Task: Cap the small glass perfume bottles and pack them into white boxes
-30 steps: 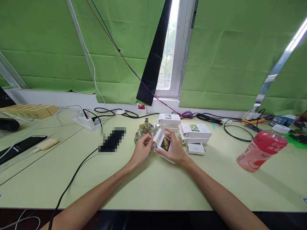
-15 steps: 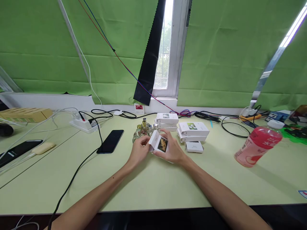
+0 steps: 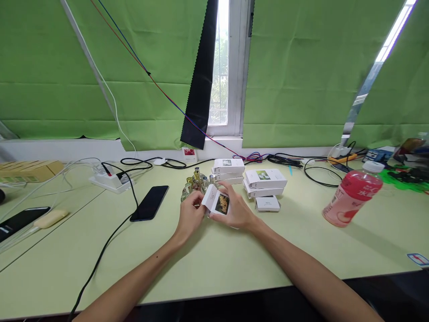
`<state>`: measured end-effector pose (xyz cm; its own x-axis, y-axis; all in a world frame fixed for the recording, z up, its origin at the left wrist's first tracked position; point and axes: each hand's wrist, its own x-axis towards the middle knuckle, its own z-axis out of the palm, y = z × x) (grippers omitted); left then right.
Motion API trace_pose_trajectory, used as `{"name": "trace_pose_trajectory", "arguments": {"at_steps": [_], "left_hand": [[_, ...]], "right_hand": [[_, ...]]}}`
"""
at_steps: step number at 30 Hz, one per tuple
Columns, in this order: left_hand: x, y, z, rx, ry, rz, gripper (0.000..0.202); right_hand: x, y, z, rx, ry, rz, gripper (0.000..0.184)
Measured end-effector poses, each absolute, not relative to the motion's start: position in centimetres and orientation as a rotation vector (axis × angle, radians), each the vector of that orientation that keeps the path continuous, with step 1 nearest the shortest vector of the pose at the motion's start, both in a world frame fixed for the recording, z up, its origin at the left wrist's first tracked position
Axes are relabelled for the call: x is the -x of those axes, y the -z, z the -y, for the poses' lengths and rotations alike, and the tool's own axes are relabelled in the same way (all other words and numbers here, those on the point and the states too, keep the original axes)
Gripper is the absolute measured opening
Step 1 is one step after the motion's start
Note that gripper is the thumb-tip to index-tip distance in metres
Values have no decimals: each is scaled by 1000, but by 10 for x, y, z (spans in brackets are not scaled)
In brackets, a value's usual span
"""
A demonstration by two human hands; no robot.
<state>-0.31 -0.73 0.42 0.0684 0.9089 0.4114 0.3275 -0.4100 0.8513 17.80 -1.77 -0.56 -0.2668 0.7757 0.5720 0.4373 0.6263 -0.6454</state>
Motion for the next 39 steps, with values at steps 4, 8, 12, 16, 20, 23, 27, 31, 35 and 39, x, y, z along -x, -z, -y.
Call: {"name": "trace_pose_trajectory", "arguments": {"at_steps": [4, 8, 12, 16, 20, 23, 27, 31, 35, 39], "left_hand": [[5, -2, 3, -1811, -1360, -1201, 7], [6, -1, 1, -1869, -1349, -1179, 11], [6, -2, 2, -1896, -1334, -1157, 15], [5, -5, 3, -1884, -1324, -1128, 17], [3, -7, 5, -1896, -1298, -1097, 18], [2, -6, 7, -1906, -1266, -1089, 19], [0, -3, 7, -1875, -1221, -1088, 16], [1, -3, 7, -1870, -1197, -1083, 15], [2, -3, 6, -1876, -1184, -1080, 14], [1, -4, 5, -1872, -1174, -1087, 14]], "right_hand": [[-177, 5, 17, 951, -463, 1893, 92], [-177, 4, 17, 926, -465, 1879, 90], [-177, 4, 17, 931, -463, 1871, 89], [-176, 5, 18, 925, -466, 1862, 90], [-176, 6, 17, 920, -470, 1851, 90], [-176, 6, 17, 901, -471, 1849, 90], [-175, 5, 17, 888, -471, 1853, 88], [-176, 5, 17, 886, -473, 1857, 88], [-176, 5, 17, 890, -467, 1863, 88], [-176, 7, 16, 899, -453, 1853, 89]]}}
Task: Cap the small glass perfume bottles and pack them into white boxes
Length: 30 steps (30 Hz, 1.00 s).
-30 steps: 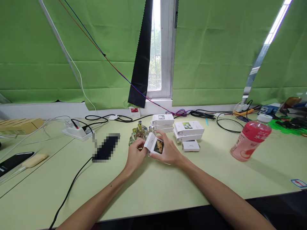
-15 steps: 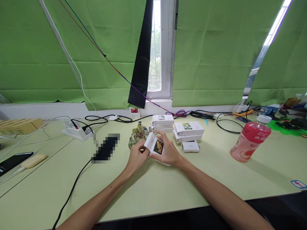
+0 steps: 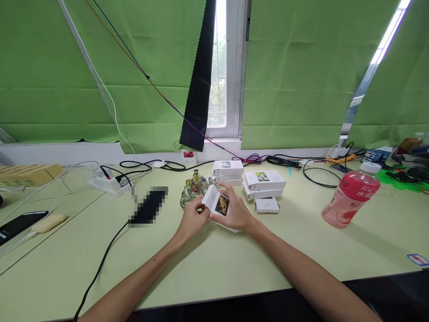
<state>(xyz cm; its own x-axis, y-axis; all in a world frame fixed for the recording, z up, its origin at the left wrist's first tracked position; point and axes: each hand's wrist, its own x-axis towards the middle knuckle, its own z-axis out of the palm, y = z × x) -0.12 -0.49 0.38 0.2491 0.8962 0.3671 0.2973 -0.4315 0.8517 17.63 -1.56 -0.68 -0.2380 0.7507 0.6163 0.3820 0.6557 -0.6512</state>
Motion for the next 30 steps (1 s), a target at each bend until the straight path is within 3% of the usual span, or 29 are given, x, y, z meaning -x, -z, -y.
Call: {"name": "trace_pose_trajectory", "arguments": {"at_steps": [15, 30], "left_hand": [[0, -14, 10, -1713, -1380, -1175, 42], [-2, -13, 20, -1862, -1364, -1077, 35]], "right_hand": [[-174, 4, 13, 847, -512, 1637, 92], [-172, 2, 19, 706, -708, 1661, 98]]}}
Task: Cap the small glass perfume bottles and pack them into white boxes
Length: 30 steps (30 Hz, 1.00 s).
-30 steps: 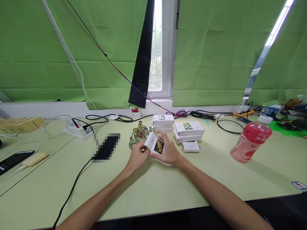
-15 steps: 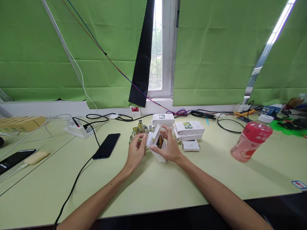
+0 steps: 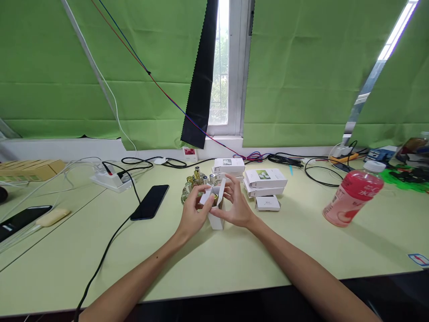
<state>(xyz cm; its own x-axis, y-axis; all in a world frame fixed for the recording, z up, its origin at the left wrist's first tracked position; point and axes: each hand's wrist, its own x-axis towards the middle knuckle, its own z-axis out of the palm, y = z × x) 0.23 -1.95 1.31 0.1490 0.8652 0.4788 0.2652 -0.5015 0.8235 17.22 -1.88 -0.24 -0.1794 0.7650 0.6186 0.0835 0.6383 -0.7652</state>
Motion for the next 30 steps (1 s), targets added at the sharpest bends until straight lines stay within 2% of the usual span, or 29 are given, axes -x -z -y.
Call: {"name": "trace_pose_trajectory", "arguments": {"at_steps": [10, 20, 30], "left_hand": [[-5, -16, 22, -1893, -1228, -1018, 37], [-4, -11, 20, -1859, -1230, -1023, 64], [-4, -12, 20, -1873, -1230, -1007, 65]], "right_hand": [[-189, -8, 14, 673, -860, 1789, 100], [-200, -13, 9, 642, -1002, 1816, 107], [-204, -14, 5, 669, -1110, 1788, 110]]}}
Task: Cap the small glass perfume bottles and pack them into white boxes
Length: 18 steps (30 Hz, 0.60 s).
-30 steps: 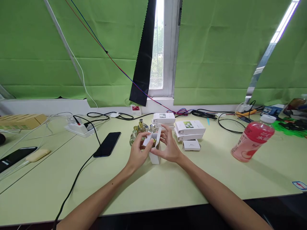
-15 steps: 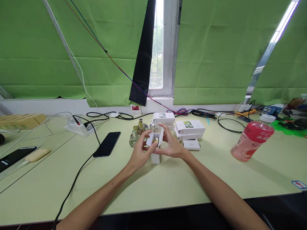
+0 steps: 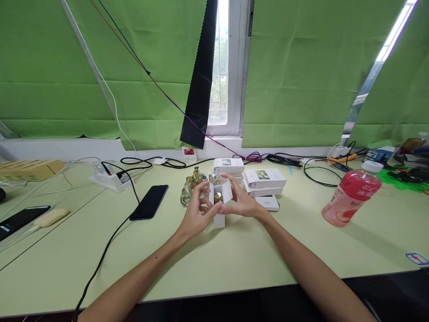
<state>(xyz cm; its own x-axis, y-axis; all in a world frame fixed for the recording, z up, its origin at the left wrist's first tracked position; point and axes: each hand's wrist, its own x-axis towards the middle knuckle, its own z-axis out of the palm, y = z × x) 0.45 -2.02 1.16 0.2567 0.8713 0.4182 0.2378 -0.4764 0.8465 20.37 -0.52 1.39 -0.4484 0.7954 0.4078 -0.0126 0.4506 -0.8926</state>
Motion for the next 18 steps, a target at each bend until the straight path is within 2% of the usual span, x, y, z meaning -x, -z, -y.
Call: {"name": "trace_pose_trajectory", "arguments": {"at_steps": [18], "left_hand": [[-1, -10, 20, -1785, -1357, -899, 39]], "right_hand": [[-202, -11, 5, 694, -1159, 1757, 116]]}}
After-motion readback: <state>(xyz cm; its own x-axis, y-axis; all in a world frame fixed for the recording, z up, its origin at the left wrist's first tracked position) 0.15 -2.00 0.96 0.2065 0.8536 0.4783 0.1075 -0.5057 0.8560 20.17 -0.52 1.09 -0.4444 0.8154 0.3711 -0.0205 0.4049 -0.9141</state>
